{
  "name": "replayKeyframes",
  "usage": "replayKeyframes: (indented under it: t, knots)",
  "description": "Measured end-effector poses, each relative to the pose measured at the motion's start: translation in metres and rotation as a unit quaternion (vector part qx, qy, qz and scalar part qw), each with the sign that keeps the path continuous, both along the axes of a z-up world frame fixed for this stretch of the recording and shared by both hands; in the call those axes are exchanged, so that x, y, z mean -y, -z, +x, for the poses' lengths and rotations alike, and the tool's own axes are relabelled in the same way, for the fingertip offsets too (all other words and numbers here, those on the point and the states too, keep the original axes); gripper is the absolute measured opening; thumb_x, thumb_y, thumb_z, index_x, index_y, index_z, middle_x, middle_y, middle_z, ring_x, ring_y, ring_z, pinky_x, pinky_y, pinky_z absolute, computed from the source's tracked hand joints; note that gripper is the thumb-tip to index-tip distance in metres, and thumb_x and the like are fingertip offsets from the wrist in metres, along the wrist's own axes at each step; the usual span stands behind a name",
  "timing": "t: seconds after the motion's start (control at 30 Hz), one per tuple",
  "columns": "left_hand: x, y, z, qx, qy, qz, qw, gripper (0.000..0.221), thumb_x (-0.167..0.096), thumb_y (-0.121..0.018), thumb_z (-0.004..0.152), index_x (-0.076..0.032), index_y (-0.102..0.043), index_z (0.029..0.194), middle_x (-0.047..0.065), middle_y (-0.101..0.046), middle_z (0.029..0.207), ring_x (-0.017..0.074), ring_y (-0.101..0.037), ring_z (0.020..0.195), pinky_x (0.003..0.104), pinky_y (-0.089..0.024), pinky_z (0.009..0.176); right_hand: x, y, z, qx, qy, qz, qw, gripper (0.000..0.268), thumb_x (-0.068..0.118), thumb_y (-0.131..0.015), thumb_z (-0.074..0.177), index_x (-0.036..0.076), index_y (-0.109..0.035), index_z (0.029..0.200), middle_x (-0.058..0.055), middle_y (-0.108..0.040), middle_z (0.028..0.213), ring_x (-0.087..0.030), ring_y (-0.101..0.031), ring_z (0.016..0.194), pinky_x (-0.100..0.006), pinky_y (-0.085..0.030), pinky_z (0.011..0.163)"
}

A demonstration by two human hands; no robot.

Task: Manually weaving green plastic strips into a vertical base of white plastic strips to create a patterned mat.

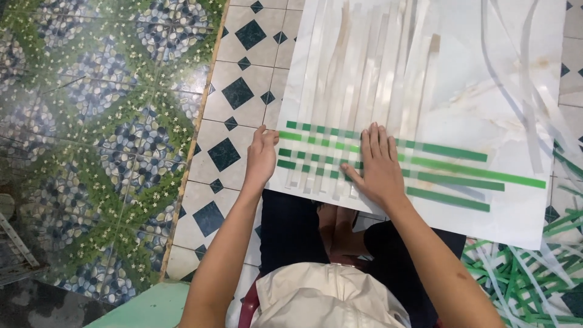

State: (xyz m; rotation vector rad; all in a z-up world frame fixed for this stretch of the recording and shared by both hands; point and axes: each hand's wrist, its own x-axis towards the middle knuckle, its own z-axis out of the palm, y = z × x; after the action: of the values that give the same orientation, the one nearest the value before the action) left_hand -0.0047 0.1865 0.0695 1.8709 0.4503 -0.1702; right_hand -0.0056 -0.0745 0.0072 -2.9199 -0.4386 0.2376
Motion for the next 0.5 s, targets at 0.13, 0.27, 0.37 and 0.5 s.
replayKeyframes:
  t: [0.13, 0.27, 0.37, 0.5]
  knots:
    - [0.000, 0.002, 0.001, 0.003, 0.001, 0.004, 1.000, 0.062, -0.033, -0.029, 0.103, 0.013, -0.029, 0.144, 0.027, -0.056, 0.131, 0.0367, -0.054, 0.126, 0.048, -0.039, 0.110, 0.000, -0.002, 0.001, -0.009, 0.003, 0.007, 1.000, 0.096, 0.076, -0.021, 0.092, 0.003, -0.018, 0.155, -0.016, -0.011, 0.163, -0.029, -0.004, 0.151, -0.043, 0.003, 0.123]
    - [0.005, -0.013, -0.002, -0.001, 0.012, 0.012, 1.000, 0.062, -0.031, -0.029, 0.101, 0.013, -0.028, 0.144, 0.028, -0.054, 0.134, 0.0371, -0.052, 0.129, 0.049, -0.036, 0.112, -0.003, -0.006, 0.001, -0.012, 0.014, 0.019, 1.000, 0.096, 0.075, -0.023, 0.092, 0.004, -0.018, 0.156, -0.015, -0.011, 0.164, -0.027, -0.004, 0.152, -0.042, 0.004, 0.122]
    - [0.007, -0.015, -0.004, 0.000, 0.017, 0.015, 1.000, 0.063, -0.032, -0.027, 0.101, 0.014, -0.027, 0.145, 0.028, -0.053, 0.136, 0.0380, -0.050, 0.130, 0.050, -0.034, 0.112, -0.003, -0.005, 0.000, -0.007, 0.016, 0.024, 1.000, 0.095, 0.074, -0.024, 0.092, 0.004, -0.019, 0.156, -0.015, -0.012, 0.164, -0.027, -0.005, 0.152, -0.042, 0.003, 0.122]
    - [0.008, -0.015, -0.005, 0.002, 0.015, 0.010, 1.000, 0.066, -0.035, -0.024, 0.100, 0.013, -0.027, 0.145, 0.028, -0.052, 0.137, 0.0379, -0.048, 0.132, 0.050, -0.031, 0.115, -0.002, -0.004, 0.000, 0.000, 0.018, 0.027, 0.999, 0.094, 0.074, -0.025, 0.092, 0.004, -0.020, 0.156, -0.014, -0.012, 0.164, -0.026, -0.005, 0.152, -0.041, 0.003, 0.122]
